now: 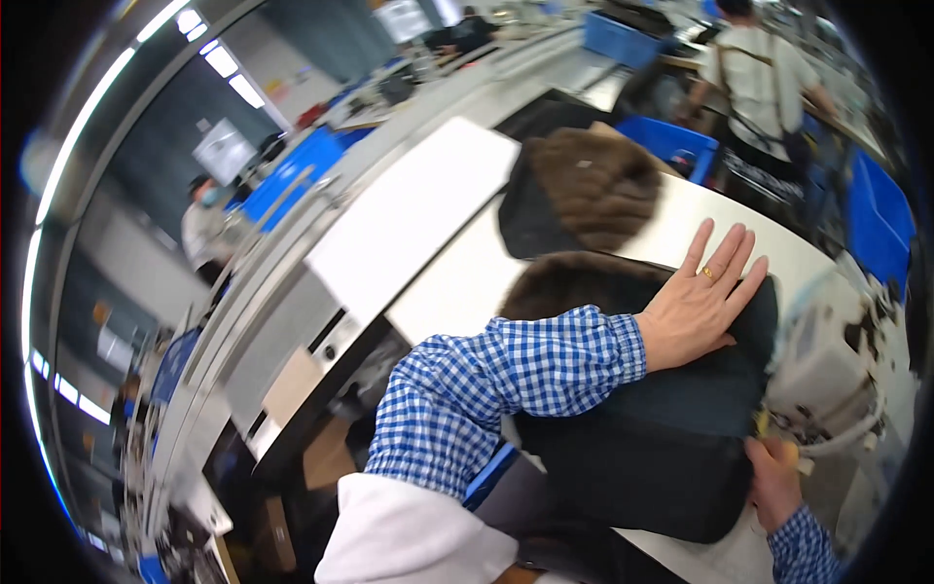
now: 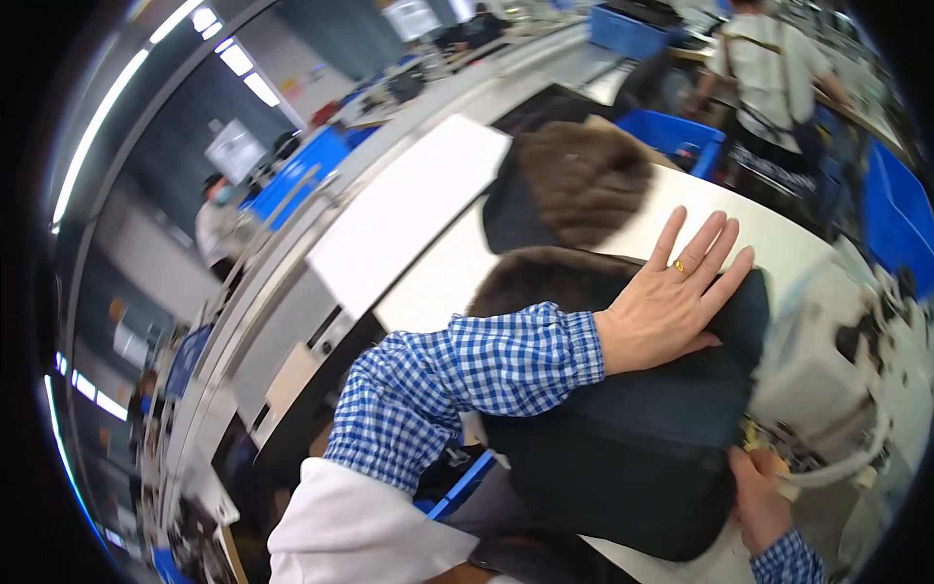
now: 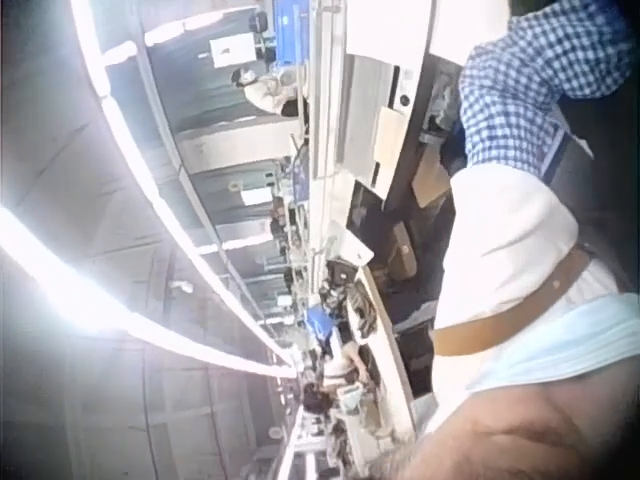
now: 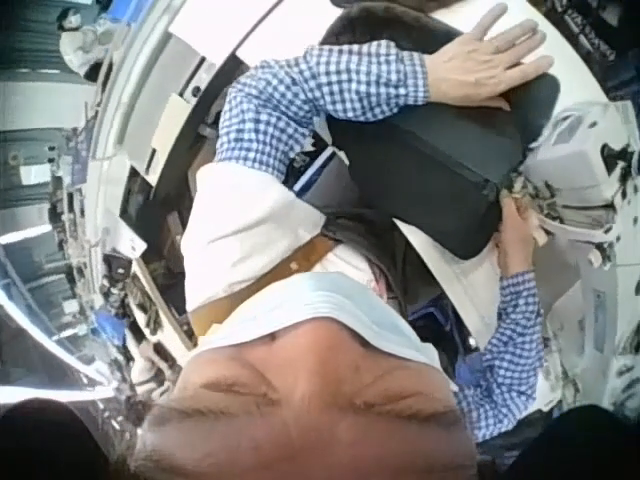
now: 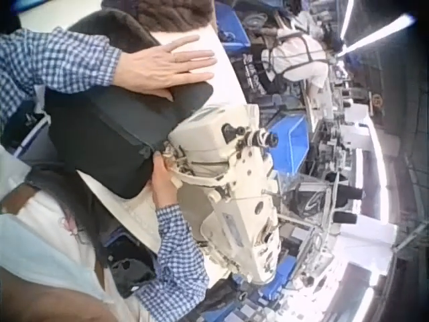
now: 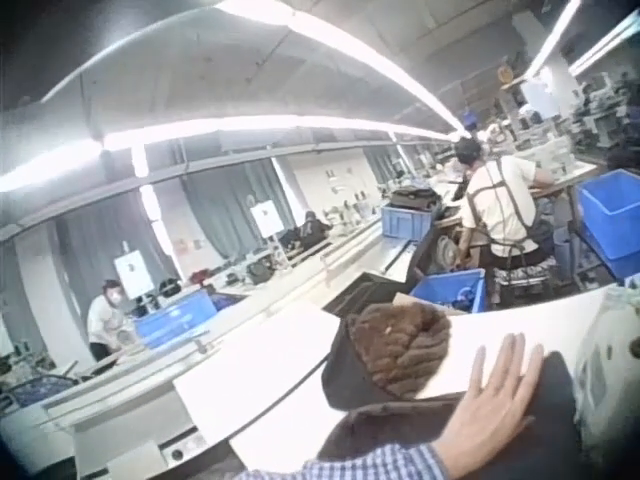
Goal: Sewing a fur-lined hat using an industrial sewing machine.
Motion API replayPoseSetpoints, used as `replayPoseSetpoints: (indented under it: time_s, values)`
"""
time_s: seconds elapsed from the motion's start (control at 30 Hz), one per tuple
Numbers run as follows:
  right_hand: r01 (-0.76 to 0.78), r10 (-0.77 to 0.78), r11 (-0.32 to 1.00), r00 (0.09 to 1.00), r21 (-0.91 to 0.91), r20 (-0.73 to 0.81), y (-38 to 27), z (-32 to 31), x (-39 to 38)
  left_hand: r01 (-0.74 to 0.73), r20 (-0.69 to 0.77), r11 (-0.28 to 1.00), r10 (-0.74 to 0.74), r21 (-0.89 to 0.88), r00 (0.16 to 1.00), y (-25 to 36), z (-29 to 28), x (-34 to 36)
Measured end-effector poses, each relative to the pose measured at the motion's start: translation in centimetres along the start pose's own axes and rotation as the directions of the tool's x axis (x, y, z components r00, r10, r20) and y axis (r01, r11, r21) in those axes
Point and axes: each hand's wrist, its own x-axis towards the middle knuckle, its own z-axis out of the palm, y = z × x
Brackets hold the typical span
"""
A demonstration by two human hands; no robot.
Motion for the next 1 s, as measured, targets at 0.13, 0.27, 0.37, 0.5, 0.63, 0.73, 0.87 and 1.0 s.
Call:
replayPoseSetpoints:
  time_s: [0.13,0.27,0.37,0.5,0.63,0.73,0.87,1.0]
  values:
    - [0.053,-0.050,0.998,0.996,-0.036,0.073,-0.9,0.1,0.6,0.205,0.089,0.976,-0.210,0.070,0.974,-4.9,0.2,-2.6]
    - [0.035,-0.033,0.999,0.989,-0.013,0.141,-1.6,1.2,-0.9,0.161,0.092,0.981,-0.171,0.110,0.981,-4.5,4.6,2.1]
    - [0.050,-0.024,0.996,0.954,-0.080,0.298,-1.7,0.5,-4.3,0.280,-0.123,0.912,-0.254,0.299,0.959,-0.7,5.3,1.5]
    - [0.136,-0.076,0.986,0.878,-0.094,0.472,0.3,-1.5,-3.4,-0.083,-0.009,0.823,0.094,-0.562,0.996,6.5,-5.0,-4.3]
    - [0.213,-0.342,0.921,0.841,0.325,0.419,1.0,0.5,-3.6,-0.034,0.091,0.831,0.101,-0.555,0.991,12.3,-4.1,-8.6]
    - [0.505,-0.505,0.852,0.724,0.137,0.470,1.8,0.4,-3.6,0.332,0.420,0.662,-0.029,-0.672,0.907,10.2,-5.7,-7.1]
    - [0.892,-0.837,0.067,0.294,-0.447,0.461,2.0,1.3,-4.9,0.227,0.308,0.799,-0.055,-0.557,0.950,10.0,-6.2,-8.7]
    - [0.774,-0.778,-0.251,0.196,-0.581,0.597,2.5,1.8,-4.3,0.166,0.398,0.882,0.026,-0.440,0.917,10.2,-6.4,-6.7]
